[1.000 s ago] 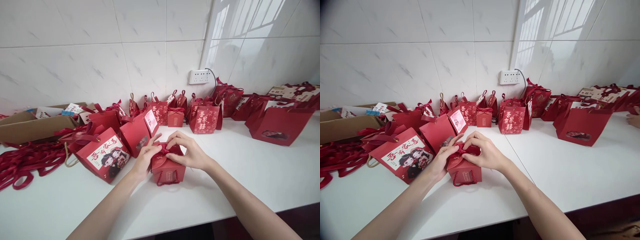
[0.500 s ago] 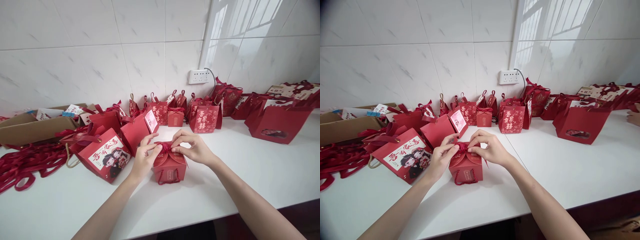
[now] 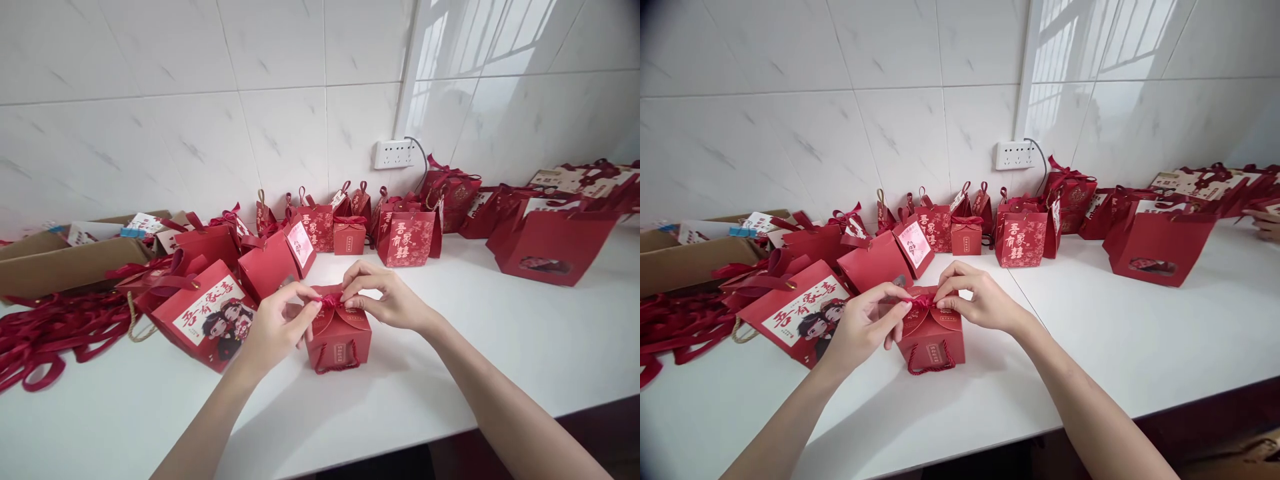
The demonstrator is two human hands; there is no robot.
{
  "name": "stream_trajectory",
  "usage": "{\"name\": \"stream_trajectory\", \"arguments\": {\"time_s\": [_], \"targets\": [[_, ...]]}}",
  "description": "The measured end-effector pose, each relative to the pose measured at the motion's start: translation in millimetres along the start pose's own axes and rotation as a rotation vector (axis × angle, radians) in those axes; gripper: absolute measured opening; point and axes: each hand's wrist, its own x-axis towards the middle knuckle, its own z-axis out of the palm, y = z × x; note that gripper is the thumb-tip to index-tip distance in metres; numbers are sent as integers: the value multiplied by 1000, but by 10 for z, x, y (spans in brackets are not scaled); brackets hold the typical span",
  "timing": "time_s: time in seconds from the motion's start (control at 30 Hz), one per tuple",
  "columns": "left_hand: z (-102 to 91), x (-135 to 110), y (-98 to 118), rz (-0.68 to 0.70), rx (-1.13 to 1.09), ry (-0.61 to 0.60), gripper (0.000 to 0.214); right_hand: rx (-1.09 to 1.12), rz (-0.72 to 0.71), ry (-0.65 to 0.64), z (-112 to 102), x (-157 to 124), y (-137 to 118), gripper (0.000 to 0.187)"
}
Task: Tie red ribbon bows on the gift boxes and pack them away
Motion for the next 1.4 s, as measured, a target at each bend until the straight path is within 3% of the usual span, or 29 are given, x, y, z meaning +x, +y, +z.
{"name": "stream_trajectory", "arguments": {"time_s": [0.13, 0.4, 0.7, 1.4], "targets": [[9, 9, -30, 71, 32, 52, 12, 16, 0, -15, -4, -5, -14, 9], [-5, 17, -67, 75, 118, 76, 13, 37, 27, -31, -2, -6, -9, 12], [-35, 63, -104, 23, 102, 23, 10, 52, 29, -110, -79, -9, -19, 9], [-133, 136, -171, -13, 42, -88, 17, 20, 65, -135, -244, -22, 65, 11]]}}
